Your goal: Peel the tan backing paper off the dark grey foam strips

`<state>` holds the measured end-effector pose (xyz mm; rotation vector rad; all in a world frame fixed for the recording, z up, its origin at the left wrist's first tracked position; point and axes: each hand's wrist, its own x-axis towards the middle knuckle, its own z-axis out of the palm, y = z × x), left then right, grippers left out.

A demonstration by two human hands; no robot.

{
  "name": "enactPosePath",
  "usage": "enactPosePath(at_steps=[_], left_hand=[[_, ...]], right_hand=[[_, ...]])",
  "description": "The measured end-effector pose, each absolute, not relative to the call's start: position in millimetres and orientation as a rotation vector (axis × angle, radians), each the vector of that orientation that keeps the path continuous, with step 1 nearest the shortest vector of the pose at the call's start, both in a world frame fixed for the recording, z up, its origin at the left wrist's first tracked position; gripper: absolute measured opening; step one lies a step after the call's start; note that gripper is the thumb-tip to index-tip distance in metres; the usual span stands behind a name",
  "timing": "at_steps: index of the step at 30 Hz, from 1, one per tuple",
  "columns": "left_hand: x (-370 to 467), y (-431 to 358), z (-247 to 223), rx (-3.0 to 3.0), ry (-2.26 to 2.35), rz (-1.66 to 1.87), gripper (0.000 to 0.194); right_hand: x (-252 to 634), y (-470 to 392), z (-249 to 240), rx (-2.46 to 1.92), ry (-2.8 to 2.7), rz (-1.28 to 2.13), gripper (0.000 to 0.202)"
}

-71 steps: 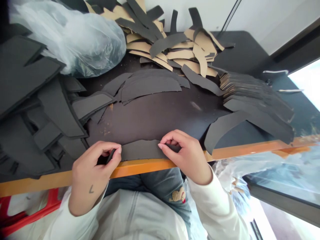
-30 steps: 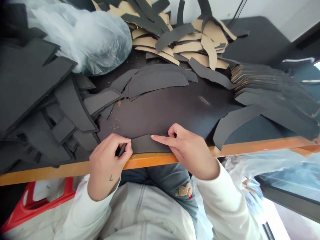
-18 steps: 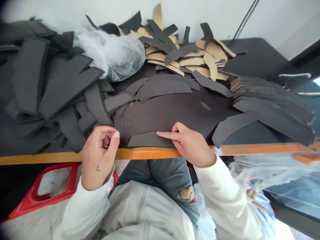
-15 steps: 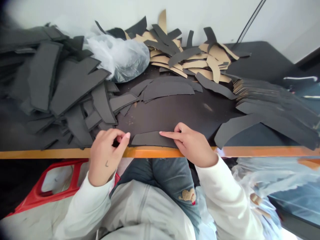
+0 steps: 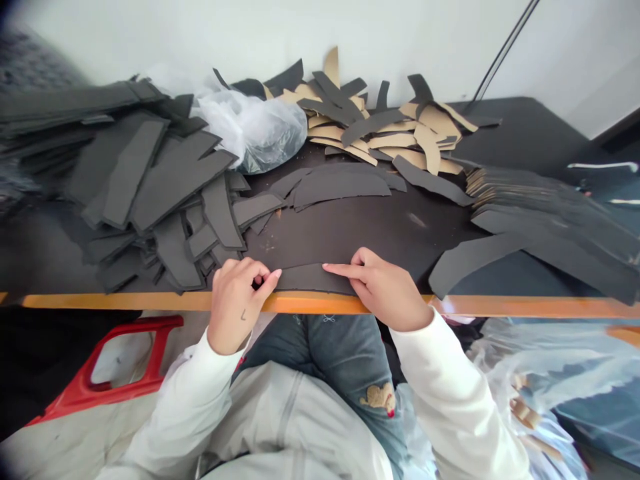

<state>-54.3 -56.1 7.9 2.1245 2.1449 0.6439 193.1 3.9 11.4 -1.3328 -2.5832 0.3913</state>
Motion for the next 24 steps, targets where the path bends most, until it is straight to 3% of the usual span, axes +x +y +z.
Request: enactPosePath(at_steps=[11, 14, 16, 18, 21, 24], left_hand=[[-57, -56, 14, 2.288, 2.408, 0.561, 0.032], [-52, -51, 24, 2.481, 2.115, 0.733, 0.017], [-42, -46, 25, 2.641, 1.695, 0.685, 0.028], [-31, -41, 21, 2.716, 1.379, 0.515, 0.054], [-21, -37, 7, 2.727, 1.266, 0.358, 0.09], [-19, -38, -2, 2.733, 1.275, 0.331, 0.095]], right_hand=[[196, 4, 8, -1.31, -2.576, 0.361, 0.048], [194, 5, 8, -1.31, -2.558, 0.379, 0.048], [192, 6, 7, -1.3, -2.545, 0.405, 0.047], [191, 6, 8, -1.302, -2.53, 0.441, 0.044], [194, -1, 20, -1.492, -2.379, 0.424, 0.036], [207, -15, 42, -1.87, -1.985, 0.01, 0.043]])
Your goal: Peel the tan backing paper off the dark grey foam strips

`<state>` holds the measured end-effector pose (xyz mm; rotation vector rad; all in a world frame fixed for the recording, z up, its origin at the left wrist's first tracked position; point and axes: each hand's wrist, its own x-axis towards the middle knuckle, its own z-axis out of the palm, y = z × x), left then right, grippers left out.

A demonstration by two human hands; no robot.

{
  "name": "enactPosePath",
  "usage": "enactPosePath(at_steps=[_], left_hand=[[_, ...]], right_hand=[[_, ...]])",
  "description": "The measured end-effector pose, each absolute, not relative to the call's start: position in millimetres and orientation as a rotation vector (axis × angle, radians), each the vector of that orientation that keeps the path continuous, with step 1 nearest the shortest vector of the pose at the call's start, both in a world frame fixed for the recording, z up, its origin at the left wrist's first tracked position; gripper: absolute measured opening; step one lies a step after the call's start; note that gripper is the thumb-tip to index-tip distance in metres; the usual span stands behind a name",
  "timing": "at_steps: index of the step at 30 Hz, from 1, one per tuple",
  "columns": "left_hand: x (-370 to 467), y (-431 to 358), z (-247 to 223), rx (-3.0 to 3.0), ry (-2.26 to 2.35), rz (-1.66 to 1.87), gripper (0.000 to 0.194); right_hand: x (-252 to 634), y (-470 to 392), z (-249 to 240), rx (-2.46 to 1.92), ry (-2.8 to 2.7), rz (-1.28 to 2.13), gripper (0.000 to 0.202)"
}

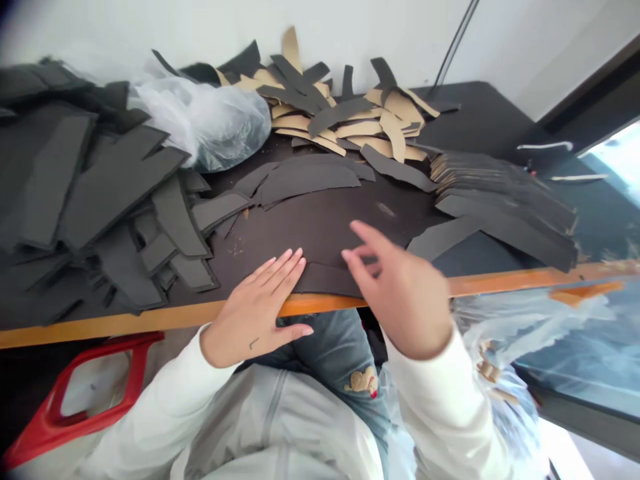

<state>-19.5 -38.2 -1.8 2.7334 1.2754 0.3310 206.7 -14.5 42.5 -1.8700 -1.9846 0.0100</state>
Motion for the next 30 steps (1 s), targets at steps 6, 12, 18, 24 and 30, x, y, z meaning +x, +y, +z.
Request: enactPosePath(at_steps=[6, 12, 18, 24, 30], left_hand=[[-21, -39, 0, 2.787, 1.289, 0.269, 0.092], [-19, -38, 4, 2.815, 1.297, 0.27, 0.087], [6, -63, 4, 2.782, 1.201, 0.441, 0.056], [34, -75, -10, 2.656, 1.459, 0.451, 0.066], [38, -74, -8, 2.698, 1.538, 0.342, 0.07]], right_hand=[[227, -34, 51, -1.93, -1.811, 0.086, 0.028], [212, -36, 19, -1.794, -1.816, 0.461, 0.019], [205, -37, 19, -1.844, -1.732, 0.503, 0.012], [202, -37, 21, -1.84, -1.688, 0.585, 0.012], [189, -39, 33, -1.559, -1.709, 0.578, 0.004]])
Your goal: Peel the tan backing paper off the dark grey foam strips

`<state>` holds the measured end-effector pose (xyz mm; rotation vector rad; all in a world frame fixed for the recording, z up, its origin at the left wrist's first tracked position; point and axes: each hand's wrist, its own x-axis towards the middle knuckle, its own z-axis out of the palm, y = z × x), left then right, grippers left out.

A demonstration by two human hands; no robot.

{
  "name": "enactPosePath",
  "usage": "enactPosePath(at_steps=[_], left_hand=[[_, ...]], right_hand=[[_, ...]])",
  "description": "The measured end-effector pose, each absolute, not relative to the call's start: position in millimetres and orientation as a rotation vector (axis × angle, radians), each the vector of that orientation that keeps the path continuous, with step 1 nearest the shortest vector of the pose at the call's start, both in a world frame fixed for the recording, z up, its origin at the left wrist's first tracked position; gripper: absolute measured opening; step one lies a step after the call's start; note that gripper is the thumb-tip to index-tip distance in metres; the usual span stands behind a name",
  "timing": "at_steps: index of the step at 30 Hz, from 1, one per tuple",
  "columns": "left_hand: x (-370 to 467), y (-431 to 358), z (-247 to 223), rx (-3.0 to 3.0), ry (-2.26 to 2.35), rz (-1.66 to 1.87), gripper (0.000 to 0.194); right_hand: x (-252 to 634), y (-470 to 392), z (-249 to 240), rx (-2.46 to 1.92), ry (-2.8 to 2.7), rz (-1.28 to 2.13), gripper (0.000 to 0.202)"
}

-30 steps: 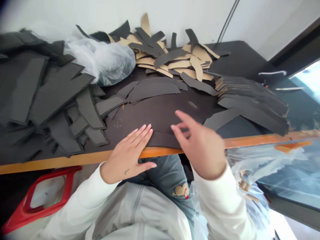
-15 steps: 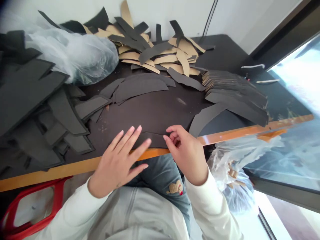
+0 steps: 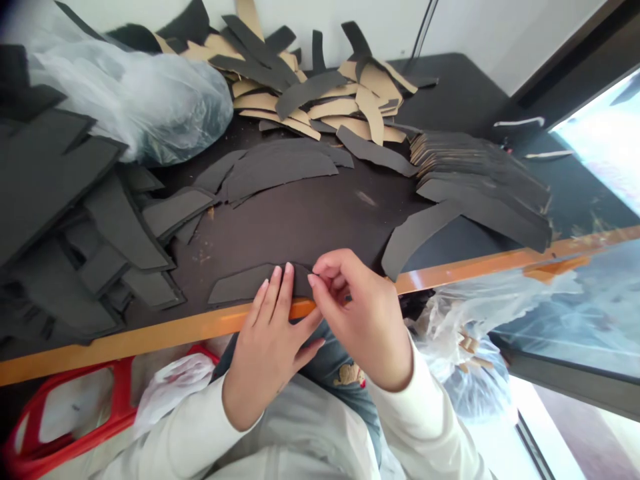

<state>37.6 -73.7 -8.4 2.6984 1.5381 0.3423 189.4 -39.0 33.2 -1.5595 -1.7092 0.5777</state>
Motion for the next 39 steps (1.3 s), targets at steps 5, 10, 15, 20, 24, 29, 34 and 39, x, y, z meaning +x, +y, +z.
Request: enactPosePath(at_steps=[5, 10, 15, 20, 24, 29, 34, 39], left_hand=[[38, -75, -8, 2.696, 1.566, 0.341, 0.075], [39, -75, -7, 2.677, 1.565, 0.333, 0.082], [41, -74, -6, 2.682, 1.563, 0.312, 0.078], [36, -74, -5, 2.691, 1.525, 0.308, 0.075], [25, -73, -2, 2.663, 1.374, 0.3, 0.078], [21, -74, -1, 2.688, 1.373, 0.3, 0.078], [29, -74, -1, 2.744, 1.461, 0.266, 0.078], [35, -60, 0, 2.772, 1.511, 0.324, 0.082]], right_hand=[[184, -36, 44, -1.487, -1.736, 0.559, 0.008], [193, -30, 40, -1.485, -1.608, 0.705, 0.018], [206, -27, 27, -1.64, -1.654, 0.658, 0.019], [214, -31, 13, -1.774, -1.719, 0.612, 0.018], [211, -32, 14, -1.797, -1.776, 0.519, 0.015], [210, -31, 17, -1.792, -1.869, 0.446, 0.014], [208, -32, 18, -1.796, -1.939, 0.4, 0.011], [206, -30, 20, -1.809, -2.02, 0.367, 0.01]])
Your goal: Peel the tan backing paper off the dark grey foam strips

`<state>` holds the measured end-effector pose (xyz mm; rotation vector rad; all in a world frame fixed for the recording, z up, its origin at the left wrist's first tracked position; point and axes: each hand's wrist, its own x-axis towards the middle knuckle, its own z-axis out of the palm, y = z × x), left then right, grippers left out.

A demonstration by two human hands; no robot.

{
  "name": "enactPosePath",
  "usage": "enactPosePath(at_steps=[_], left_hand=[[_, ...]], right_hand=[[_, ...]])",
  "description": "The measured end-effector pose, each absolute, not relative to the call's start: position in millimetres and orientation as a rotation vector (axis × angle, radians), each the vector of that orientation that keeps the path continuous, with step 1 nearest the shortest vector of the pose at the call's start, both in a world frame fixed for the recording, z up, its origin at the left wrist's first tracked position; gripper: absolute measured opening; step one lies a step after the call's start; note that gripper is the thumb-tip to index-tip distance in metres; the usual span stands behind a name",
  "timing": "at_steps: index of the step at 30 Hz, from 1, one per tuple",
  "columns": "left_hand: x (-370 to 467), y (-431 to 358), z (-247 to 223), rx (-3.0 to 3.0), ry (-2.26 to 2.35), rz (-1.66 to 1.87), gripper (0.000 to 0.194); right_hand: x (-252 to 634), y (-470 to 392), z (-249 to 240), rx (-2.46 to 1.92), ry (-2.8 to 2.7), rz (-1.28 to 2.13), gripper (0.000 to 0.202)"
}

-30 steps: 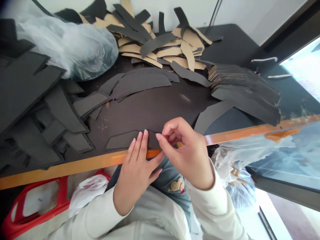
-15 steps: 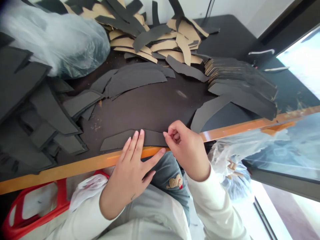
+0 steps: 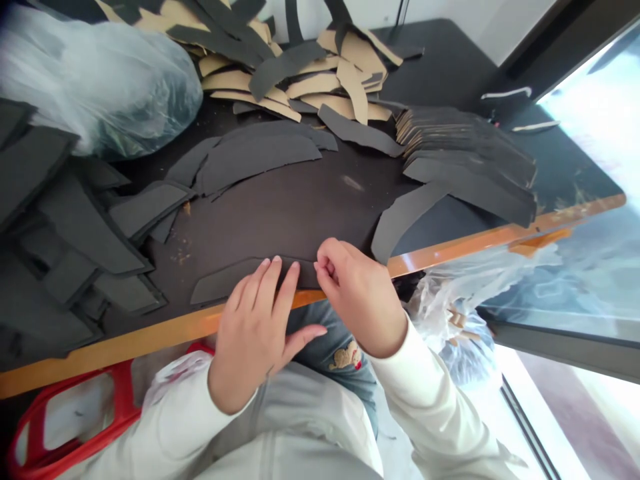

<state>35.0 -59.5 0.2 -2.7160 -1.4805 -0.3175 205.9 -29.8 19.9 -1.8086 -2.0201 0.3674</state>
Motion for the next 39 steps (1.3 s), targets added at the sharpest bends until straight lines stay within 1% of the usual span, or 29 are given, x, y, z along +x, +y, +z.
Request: enactPosePath(at_steps=[3, 6, 10, 15, 19, 21, 24, 25, 28, 30, 33, 36, 39], left_hand=[[35, -49, -1, -2.777, -1.408, -0.303, 0.081], [34, -43, -2, -2.846, -1.347, -0.288, 0.086], [32, -42, -2, -2.887, -1.367, -0.25, 0.092], [31, -41, -2, -2.92, -1.374, -0.293, 0.091], [31, -41, -2, -2.931, -1.377, -0.325, 0.089], [31, -42, -1, -2.941, -1.382, -0.337, 0.088], [33, -42, -1, -2.95, -1.39, -0.358, 0.091], [33, -43, -1, -2.952, -1.385, -0.372, 0.091], [31, -43, -3, -2.969, -1.328, -0.414, 0.095], [25, -44, -3, -2.962, -1.306, -0.411, 0.1], [5, -49, -2, -2.838, -1.404, -0.339, 0.096], [-21, -60, -2, -2.666, -1.54, -0.263, 0.094], [-41, -71, -4, -2.588, -1.582, -0.242, 0.092]], right_hand=[[209, -26, 21, -1.825, -2.033, 0.394, 0.009], [211, -24, 26, -1.884, -2.037, 0.407, 0.011], [207, -28, 41, -2.073, -2.052, 0.218, 0.018], [221, -39, 56, -2.231, -2.102, 0.071, 0.031], [241, -58, 56, -2.171, -1.975, 0.127, 0.036], [240, -70, 51, -2.085, -1.914, 0.13, 0.035], [225, -82, 35, -1.866, -1.902, 0.047, 0.03], [219, -84, 27, -1.767, -1.95, 0.042, 0.033], [206, -84, 0, -1.548, -2.174, 0.058, 0.053], [201, -84, -17, -1.531, -2.255, -0.021, 0.06], [198, -84, -32, -1.556, -2.274, -0.189, 0.063], [196, -85, -35, -1.554, -2.279, -0.272, 0.066], [191, -86, -32, -1.577, -2.265, -0.311, 0.07]])
